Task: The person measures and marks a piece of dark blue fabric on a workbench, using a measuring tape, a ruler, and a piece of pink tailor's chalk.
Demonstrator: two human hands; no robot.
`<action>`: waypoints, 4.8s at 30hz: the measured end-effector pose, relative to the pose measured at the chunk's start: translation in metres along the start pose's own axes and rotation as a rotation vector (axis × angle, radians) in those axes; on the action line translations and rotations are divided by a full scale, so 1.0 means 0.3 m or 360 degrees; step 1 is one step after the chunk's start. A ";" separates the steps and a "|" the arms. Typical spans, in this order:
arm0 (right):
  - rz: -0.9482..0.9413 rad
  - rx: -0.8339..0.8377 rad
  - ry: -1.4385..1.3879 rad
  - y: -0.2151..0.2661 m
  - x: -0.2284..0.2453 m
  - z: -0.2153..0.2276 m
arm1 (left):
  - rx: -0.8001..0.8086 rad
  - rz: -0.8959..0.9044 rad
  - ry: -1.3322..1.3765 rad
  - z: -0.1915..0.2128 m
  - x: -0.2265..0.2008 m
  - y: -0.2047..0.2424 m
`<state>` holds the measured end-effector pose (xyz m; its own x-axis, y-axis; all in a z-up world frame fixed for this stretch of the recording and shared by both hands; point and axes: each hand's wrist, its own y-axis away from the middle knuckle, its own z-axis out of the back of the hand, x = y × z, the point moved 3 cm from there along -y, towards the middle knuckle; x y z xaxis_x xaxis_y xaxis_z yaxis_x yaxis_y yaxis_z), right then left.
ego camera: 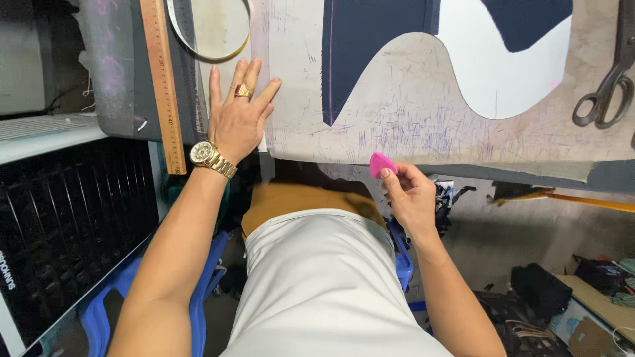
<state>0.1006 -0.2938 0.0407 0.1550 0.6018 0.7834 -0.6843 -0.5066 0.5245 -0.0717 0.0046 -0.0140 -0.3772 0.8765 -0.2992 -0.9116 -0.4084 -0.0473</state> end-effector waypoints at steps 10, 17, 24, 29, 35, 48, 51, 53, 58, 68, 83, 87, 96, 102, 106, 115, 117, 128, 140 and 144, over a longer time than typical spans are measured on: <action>0.0107 0.0035 -0.0469 0.002 -0.007 -0.056 | -0.0056 0.0580 0.1775 -0.042 -0.397 0.046; 0.0077 0.0238 -0.0557 -0.067 0.030 -0.125 | 0.0168 0.0760 0.2359 -0.099 -0.442 0.024; -0.0041 0.0438 -0.0303 -0.124 0.044 -0.118 | 0.0479 0.0751 0.2413 -0.070 -0.405 -0.009; -0.0143 0.0476 -0.0262 -0.131 0.044 -0.143 | 0.0561 0.0838 0.2420 -0.028 -0.387 -0.017; -0.0182 0.0587 -0.0089 -0.166 0.104 -0.106 | 0.0349 0.0939 0.2288 -0.028 -0.379 -0.038; 0.0222 0.0157 0.0133 -0.315 -0.040 0.376 | -0.0501 0.1597 0.2282 -0.171 -0.426 -0.040; 0.0244 0.0101 0.0168 -0.334 -0.087 0.470 | -0.0635 0.1654 0.2282 -0.175 -0.427 -0.021; 0.0270 0.0082 0.0157 -0.351 -0.100 0.518 | -0.0721 0.1678 0.2280 -0.190 -0.403 -0.009; 0.0384 -0.0086 0.0256 -0.371 -0.089 0.608 | -0.0904 0.1807 0.2217 -0.176 -0.327 0.029; 0.1169 -0.0580 0.0602 -0.458 -0.001 0.545 | -0.0932 0.1731 0.2387 -0.174 -0.171 -0.137; 0.0697 -0.0906 0.0837 -0.416 -0.130 0.295 | -0.1022 0.0427 0.0545 0.292 0.562 -0.928; 0.0562 -0.1023 0.0863 -0.398 -0.146 0.254 | -0.1025 0.0458 -0.0036 0.263 0.759 -1.148; 0.0573 -0.1239 0.1020 -0.411 -0.162 0.227 | -0.0400 0.0617 -0.0937 0.083 0.860 -1.285; 0.0590 -0.1266 0.1092 -0.428 -0.184 0.222 | -0.0584 0.0537 -0.0707 0.172 0.747 -1.227; 0.0607 -0.1297 0.1091 -0.429 -0.188 0.229 | -0.1056 0.0161 0.0071 0.235 0.453 -1.102; 0.0972 -0.1327 0.0937 -0.533 -0.038 0.387 | -0.0541 -0.0097 0.0486 -0.031 -0.256 -0.724; 0.1069 -0.1274 0.0921 -0.577 -0.041 0.436 | -0.0471 -0.0096 0.0415 -0.076 -0.304 -0.675; 0.1239 -0.0451 0.1256 -0.485 -0.097 0.624 | -0.0067 0.0115 -0.0145 -0.246 -0.414 -0.597; 0.0811 -0.0317 0.0975 -0.402 -0.181 0.831 | -0.0519 0.0617 0.0521 -0.058 -0.498 -0.583; 0.1138 -0.0429 0.0865 -0.508 0.042 0.777 | -0.0821 0.0425 0.0540 -0.065 -0.363 -0.931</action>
<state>0.3729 -0.3528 0.0481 -0.6738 0.4430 0.5914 -0.6410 -0.7486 -0.1696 0.2272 0.0183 0.0133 -0.4299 0.6341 -0.6427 -0.5672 -0.7435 -0.3542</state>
